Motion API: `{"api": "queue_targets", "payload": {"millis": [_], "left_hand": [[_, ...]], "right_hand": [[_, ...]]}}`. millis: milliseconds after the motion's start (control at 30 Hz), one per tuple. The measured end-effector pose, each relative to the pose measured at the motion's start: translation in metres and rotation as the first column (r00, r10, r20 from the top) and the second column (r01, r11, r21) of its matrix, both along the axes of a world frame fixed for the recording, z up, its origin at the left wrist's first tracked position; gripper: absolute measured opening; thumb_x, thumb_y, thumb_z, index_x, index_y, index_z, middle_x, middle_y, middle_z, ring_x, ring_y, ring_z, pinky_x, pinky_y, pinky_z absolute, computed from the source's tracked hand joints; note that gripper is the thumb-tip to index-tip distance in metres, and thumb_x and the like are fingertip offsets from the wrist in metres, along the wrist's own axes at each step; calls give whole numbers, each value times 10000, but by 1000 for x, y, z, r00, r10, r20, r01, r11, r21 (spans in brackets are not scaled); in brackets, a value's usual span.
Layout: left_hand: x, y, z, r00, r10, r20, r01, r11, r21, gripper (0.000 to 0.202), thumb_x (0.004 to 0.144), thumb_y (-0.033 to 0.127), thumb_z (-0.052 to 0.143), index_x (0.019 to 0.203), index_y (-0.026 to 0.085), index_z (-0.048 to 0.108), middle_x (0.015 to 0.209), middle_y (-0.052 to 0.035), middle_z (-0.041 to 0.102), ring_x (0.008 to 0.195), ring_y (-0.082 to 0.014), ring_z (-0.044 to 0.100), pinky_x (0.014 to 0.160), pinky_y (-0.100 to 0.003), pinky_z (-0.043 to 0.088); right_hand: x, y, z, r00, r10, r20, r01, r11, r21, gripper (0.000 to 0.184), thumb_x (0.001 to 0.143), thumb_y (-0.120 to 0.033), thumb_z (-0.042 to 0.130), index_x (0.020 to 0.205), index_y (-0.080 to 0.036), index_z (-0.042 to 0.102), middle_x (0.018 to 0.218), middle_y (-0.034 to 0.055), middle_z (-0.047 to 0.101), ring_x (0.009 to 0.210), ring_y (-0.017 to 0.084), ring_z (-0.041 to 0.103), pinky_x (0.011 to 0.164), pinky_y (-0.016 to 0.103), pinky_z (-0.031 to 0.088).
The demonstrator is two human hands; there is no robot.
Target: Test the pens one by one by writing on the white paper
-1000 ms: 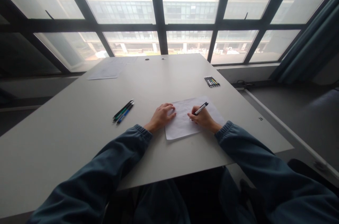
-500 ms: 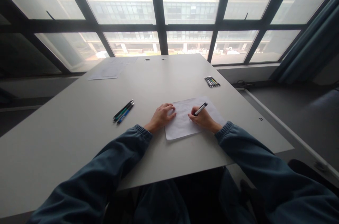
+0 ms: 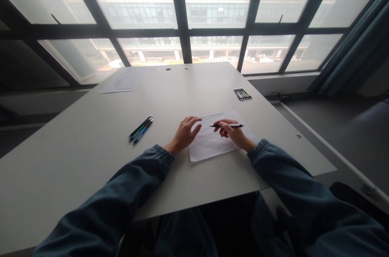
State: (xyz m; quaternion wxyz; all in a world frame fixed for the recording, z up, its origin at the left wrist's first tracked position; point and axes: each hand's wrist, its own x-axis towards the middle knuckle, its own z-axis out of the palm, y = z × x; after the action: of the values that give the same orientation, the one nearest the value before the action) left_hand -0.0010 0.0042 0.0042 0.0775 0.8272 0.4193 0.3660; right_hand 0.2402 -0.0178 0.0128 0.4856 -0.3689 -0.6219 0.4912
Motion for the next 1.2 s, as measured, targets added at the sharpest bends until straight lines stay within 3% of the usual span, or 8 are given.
{"api": "queue_targets", "payload": {"millis": [100, 267, 333, 467, 600, 733, 967, 1200], "left_hand": [[5, -8, 8, 987, -148, -56, 148, 989, -3, 294, 995, 401, 530, 1208, 235, 648, 1160, -77, 688, 1124, -243, 594, 1005, -413, 437], [6, -10, 6, 955, -262, -139, 265, 964, 1, 271, 968, 444, 584, 936, 214, 724, 879, -47, 715, 879, -198, 629, 877, -351, 437], [4, -7, 3, 963, -250, -97, 255, 966, 33, 271, 970, 436, 584, 909, 211, 723, 848, -45, 711, 847, -191, 628, 854, -344, 437], [1, -1, -2, 982, -187, 13, 184, 978, 100, 272, 944, 447, 622, 863, 201, 708, 819, -42, 706, 814, -193, 633, 821, -344, 449], [0, 0, -4, 990, -132, 50, 125, 985, 116, 282, 941, 449, 624, 833, 200, 703, 803, -43, 697, 786, -193, 626, 785, -346, 453], [-1, -1, -4, 989, -119, 91, 108, 987, 119, 270, 938, 436, 632, 840, 196, 707, 786, -43, 688, 752, -190, 605, 739, -340, 458], [-2, 0, -5, 980, -147, 131, 132, 984, 118, 206, 918, 398, 671, 872, 205, 725, 807, -45, 700, 751, -189, 601, 724, -335, 481], [-3, 1, -3, 972, -81, 219, 61, 993, 100, 171, 898, 369, 703, 982, 221, 722, 845, -40, 705, 804, -194, 637, 757, -338, 511]], "right_hand": [[-3, -5, 2, 989, 142, -37, -142, 990, 5, 311, 868, -447, 647, 979, -160, 687, 791, 67, 732, 531, 106, 529, 453, 228, 373], [-2, -9, 3, 981, 185, 51, -187, 981, 41, 320, 818, -429, 744, 972, -150, 717, 675, 19, 673, 555, 112, 540, 486, 228, 392], [-1, -8, 2, 986, 163, 15, -164, 986, 15, 391, 838, -490, 715, 1026, -147, 720, 649, 14, 656, 527, 112, 524, 469, 232, 366], [1, -1, -1, 971, -16, -237, 5, 999, -47, 530, 912, -639, 534, 1013, -149, 709, 629, 17, 623, 469, 96, 424, 434, 240, 259], [4, 3, -1, 926, 7, -378, -76, 983, -167, 581, 895, -686, 516, 971, -149, 725, 627, 12, 559, 487, 96, 387, 439, 244, 213], [6, 2, -1, 910, 66, -410, -158, 968, -194, 508, 869, -628, 622, 989, -148, 737, 746, 39, 595, 534, 86, 397, 456, 243, 213], [8, 3, -4, 896, 74, -438, -204, 945, -256, 440, 830, -549, 714, 1004, -146, 747, 743, 16, 548, 572, 84, 404, 481, 239, 255], [6, 3, 2, 926, -55, -374, -55, 959, -277, 346, 806, -431, 711, 995, -146, 761, 775, 52, 643, 584, 90, 433, 481, 226, 262]]}}
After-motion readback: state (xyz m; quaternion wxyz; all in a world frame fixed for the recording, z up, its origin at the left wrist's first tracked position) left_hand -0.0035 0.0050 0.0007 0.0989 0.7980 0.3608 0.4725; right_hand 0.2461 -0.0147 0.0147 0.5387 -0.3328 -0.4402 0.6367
